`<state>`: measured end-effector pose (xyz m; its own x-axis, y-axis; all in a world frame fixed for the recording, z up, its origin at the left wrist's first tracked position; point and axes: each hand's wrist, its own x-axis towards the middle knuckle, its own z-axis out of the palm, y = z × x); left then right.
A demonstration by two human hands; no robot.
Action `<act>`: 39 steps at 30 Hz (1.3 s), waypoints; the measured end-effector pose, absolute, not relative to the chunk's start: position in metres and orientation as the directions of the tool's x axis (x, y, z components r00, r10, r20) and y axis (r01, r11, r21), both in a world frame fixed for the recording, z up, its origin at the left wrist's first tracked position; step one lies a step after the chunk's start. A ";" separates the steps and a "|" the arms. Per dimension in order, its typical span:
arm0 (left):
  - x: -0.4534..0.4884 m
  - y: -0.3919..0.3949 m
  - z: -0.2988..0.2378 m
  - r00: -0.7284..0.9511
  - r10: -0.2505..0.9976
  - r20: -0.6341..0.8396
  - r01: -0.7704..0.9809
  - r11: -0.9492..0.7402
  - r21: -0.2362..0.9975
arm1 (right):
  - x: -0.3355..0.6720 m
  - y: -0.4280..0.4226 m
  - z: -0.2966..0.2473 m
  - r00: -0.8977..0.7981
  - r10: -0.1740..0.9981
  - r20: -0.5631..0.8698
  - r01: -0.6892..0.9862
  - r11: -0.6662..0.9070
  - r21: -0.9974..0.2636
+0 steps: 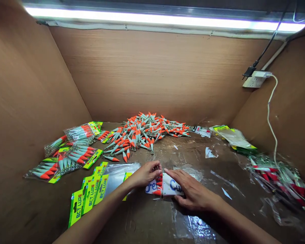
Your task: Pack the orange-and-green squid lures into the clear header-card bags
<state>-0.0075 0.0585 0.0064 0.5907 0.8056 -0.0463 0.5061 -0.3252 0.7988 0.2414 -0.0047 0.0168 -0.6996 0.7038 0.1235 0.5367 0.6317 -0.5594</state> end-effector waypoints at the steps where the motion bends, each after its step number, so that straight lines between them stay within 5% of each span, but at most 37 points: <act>1: -0.005 0.057 0.003 0.584 0.810 -0.048 0.498 -0.311 0.809 | 0.241 -0.005 0.018 -0.710 0.694 0.121 0.537 0.645 -0.544; 8: -0.006 0.044 0.009 0.582 0.812 -0.050 0.352 -0.196 0.915 | 0.239 -0.008 0.022 -0.755 0.649 0.095 0.557 0.711 -0.429; 12: -0.032 0.027 0.020 0.617 0.784 0.072 0.531 -0.482 0.697 | 0.243 -0.008 0.019 -0.737 0.667 0.108 0.565 0.696 -0.442; 18: -0.061 0.003 -0.001 0.694 0.720 0.016 0.634 -0.622 0.460 | 0.248 -0.009 0.011 -0.741 0.654 0.149 0.531 0.708 -0.466; 32: -0.053 0.008 -0.007 0.701 0.708 0.084 0.599 -0.649 0.469 | 0.246 0.003 -0.016 -0.697 0.649 0.305 0.445 0.724 -0.527; 39: -0.015 0.015 0.000 0.641 0.746 0.178 0.604 -0.634 0.483 | 0.224 0.004 0.031 -0.734 0.583 0.349 0.400 0.786 -0.471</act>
<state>-0.0151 0.0153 0.0001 0.6411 0.7465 0.1783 0.6040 -0.6341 0.4828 0.2245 0.0039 0.0313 -0.7337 0.5828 0.3494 0.4004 0.7863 -0.4705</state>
